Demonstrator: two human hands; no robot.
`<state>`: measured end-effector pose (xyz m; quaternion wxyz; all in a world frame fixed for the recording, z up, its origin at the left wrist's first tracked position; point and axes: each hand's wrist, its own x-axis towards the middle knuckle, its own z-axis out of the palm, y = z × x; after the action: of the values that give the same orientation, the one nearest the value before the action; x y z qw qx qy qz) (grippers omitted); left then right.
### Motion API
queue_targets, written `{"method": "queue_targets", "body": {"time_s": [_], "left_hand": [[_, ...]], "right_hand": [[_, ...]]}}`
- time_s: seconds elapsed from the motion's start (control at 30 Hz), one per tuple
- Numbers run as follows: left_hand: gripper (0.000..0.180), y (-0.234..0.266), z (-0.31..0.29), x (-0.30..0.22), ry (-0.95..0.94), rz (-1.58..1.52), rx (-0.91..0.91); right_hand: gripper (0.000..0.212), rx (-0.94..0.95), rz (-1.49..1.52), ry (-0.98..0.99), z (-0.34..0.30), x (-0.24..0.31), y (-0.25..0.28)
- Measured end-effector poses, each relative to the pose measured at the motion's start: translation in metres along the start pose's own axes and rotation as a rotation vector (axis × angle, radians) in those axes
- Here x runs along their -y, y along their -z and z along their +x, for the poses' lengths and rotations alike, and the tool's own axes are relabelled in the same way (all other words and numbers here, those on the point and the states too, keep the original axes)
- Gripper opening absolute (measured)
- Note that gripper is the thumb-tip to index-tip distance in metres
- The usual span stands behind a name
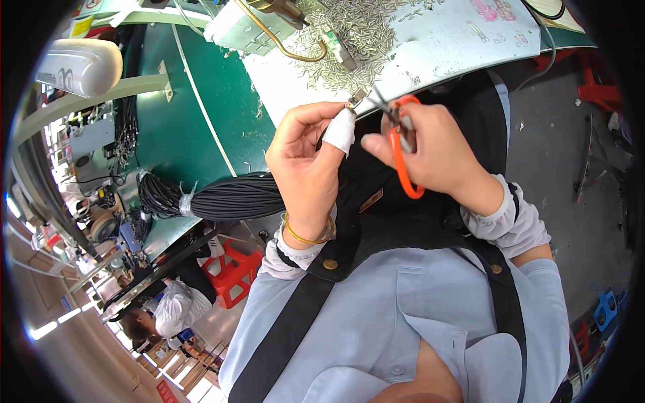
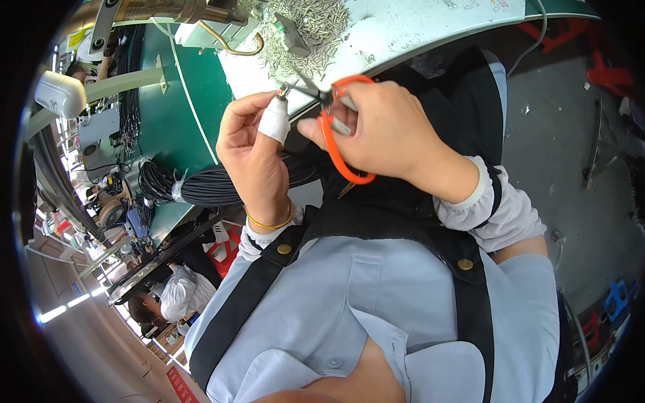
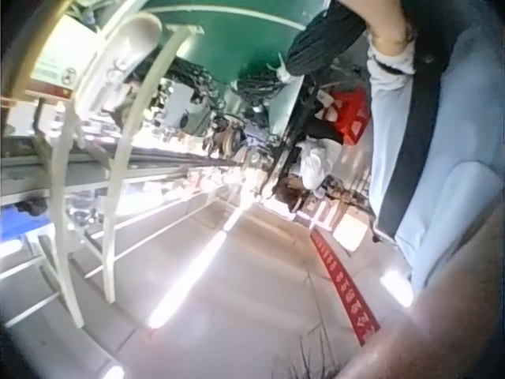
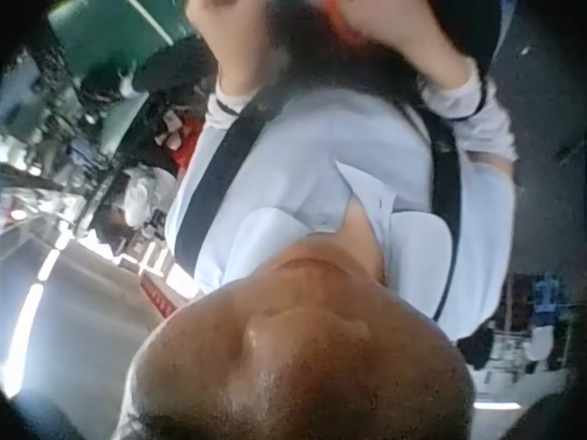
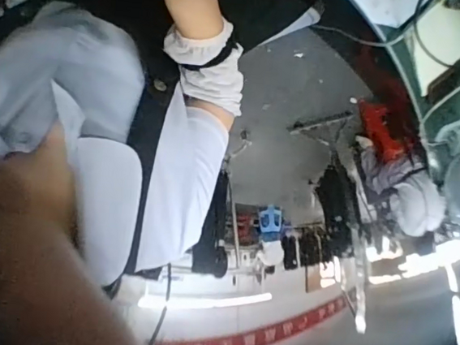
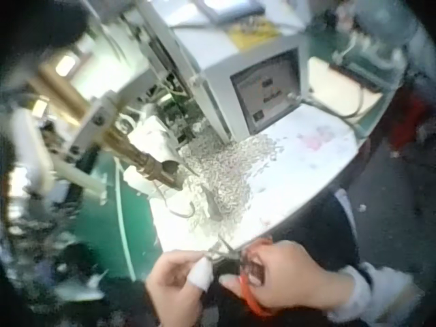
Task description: Trimming and preparing small electronic components using hand snips at a factory workstation.
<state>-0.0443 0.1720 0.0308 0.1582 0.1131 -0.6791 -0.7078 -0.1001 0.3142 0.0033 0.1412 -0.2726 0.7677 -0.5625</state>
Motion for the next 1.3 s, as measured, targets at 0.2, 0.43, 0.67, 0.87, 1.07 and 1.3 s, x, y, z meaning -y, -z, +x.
{"method": "queue_targets", "body": {"time_s": [0.2, 0.43, 0.67, 0.87, 1.07, 1.3], "left_hand": [[0.016, -0.001, 0.002, 0.001, -0.068, 0.086, 0.026], [0.013, 0.008, 0.033, 0.001, 0.197, -0.016, 0.051], [0.011, 0.009, 0.072, 0.013, 0.212, -0.143, -0.01], [0.011, 0.017, 0.083, 0.009, 0.352, -0.162, 0.056], [0.009, 0.021, 0.083, 0.009, 0.382, -0.147, 0.045], [0.009, 0.018, 0.081, 0.012, 0.339, -0.146, 0.016]], "right_hand": [[0.038, 0.048, -0.109, -0.046, -0.004, 0.003, -0.005], [0.035, 0.187, 0.361, -0.347, 0.003, -0.002, 0.002], [0.025, -0.279, 0.491, -0.198, 0.051, 0.002, -0.003], [0.021, -0.153, 0.217, -0.167, 0.08, -0.013, -0.003], [0.021, -0.197, 0.15, -0.061, 0.081, -0.023, -0.01], [0.021, -0.196, 0.19, -0.062, 0.082, -0.021, -0.009]]}}
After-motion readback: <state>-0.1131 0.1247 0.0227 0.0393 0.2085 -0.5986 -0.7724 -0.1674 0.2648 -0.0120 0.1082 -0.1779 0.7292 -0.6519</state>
